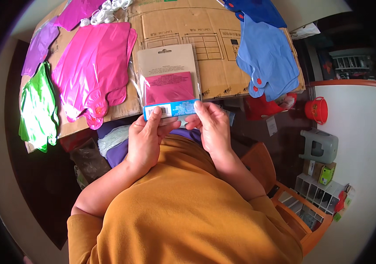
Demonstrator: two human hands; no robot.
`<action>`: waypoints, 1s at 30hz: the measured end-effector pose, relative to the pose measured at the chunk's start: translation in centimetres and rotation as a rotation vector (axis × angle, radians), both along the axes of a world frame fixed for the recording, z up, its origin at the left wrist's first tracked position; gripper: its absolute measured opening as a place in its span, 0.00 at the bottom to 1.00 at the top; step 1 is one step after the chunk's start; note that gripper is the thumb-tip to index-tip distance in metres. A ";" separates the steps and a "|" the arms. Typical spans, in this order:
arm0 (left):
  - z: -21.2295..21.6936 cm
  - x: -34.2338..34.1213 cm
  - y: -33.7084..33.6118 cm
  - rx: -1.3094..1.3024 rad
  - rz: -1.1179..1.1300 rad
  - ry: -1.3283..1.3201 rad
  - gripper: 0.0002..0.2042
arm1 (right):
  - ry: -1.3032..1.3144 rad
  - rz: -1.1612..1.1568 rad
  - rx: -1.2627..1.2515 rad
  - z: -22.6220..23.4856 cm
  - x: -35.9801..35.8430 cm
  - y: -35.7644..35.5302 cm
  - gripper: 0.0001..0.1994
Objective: Folding colored plastic sheets and inserting them into retail packaging with cardboard backing.
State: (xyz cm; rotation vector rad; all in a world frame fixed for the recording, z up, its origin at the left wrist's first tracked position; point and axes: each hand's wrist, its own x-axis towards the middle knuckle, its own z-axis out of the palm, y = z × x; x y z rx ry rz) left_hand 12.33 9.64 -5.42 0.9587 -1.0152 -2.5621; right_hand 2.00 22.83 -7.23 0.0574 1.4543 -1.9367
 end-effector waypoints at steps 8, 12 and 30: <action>-0.1 0.3 -0.5 0.037 -0.100 -0.070 0.11 | 0.025 0.094 -0.010 0.0 -0.4 0.5 0.08; -0.6 0.5 -0.9 0.050 -0.105 -0.084 0.08 | -0.102 0.055 -0.031 0.5 0.2 0.3 0.10; 1.9 -8.6 -8.4 -2.145 -0.574 -0.028 0.35 | -0.221 0.032 -0.245 0.4 0.2 -0.9 0.08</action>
